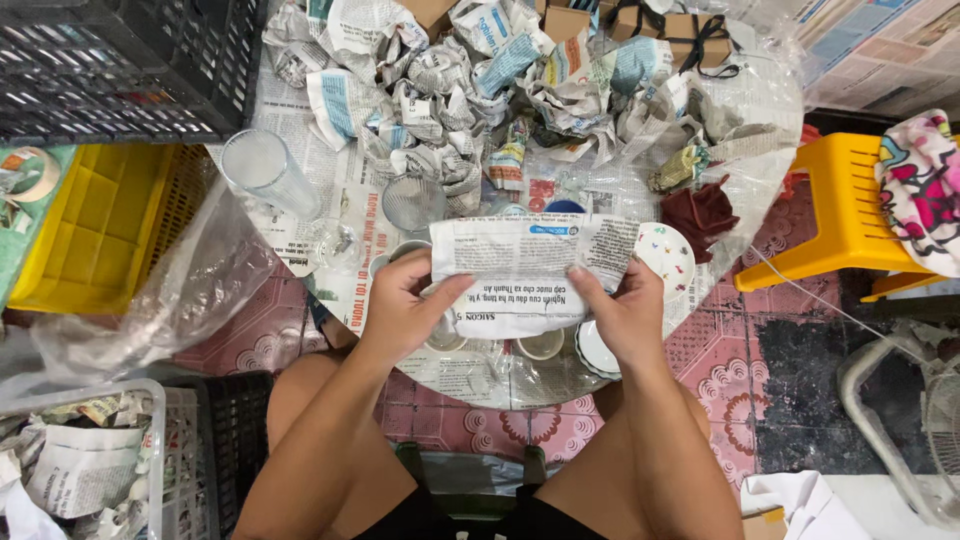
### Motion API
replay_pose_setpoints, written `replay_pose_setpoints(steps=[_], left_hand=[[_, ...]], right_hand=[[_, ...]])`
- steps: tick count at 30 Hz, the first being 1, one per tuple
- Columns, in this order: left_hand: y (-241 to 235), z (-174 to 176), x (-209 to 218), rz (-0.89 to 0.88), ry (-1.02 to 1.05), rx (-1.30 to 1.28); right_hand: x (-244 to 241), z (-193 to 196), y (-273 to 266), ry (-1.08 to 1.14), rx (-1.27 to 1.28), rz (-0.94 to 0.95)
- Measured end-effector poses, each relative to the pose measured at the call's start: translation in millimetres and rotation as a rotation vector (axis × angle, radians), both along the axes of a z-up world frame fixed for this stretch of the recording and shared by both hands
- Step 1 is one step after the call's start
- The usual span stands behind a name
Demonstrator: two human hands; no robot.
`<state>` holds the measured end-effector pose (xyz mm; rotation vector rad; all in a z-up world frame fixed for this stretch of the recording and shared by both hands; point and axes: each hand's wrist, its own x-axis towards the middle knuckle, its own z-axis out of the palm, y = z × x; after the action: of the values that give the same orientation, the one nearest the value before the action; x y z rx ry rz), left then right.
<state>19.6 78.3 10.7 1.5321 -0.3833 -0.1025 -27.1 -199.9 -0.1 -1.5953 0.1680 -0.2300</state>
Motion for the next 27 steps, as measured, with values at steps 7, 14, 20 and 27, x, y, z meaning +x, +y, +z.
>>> replay_pose_setpoints(steps=[7,14,20,27], left_hand=[[-5,5,0,0.041,0.000,-0.181],[20,34,2,0.284,-0.557,0.161],[-3,31,-16,0.087,-0.598,0.441],[-16,25,-17,-0.072,-0.358,0.377]], right_hand=[[0,-3,3,-0.110,0.082,0.025],[-8,0,4,0.029,-0.027,0.223],[-14,26,16,0.112,-0.168,0.460],[-5,29,21,-0.141,-0.344,0.287]])
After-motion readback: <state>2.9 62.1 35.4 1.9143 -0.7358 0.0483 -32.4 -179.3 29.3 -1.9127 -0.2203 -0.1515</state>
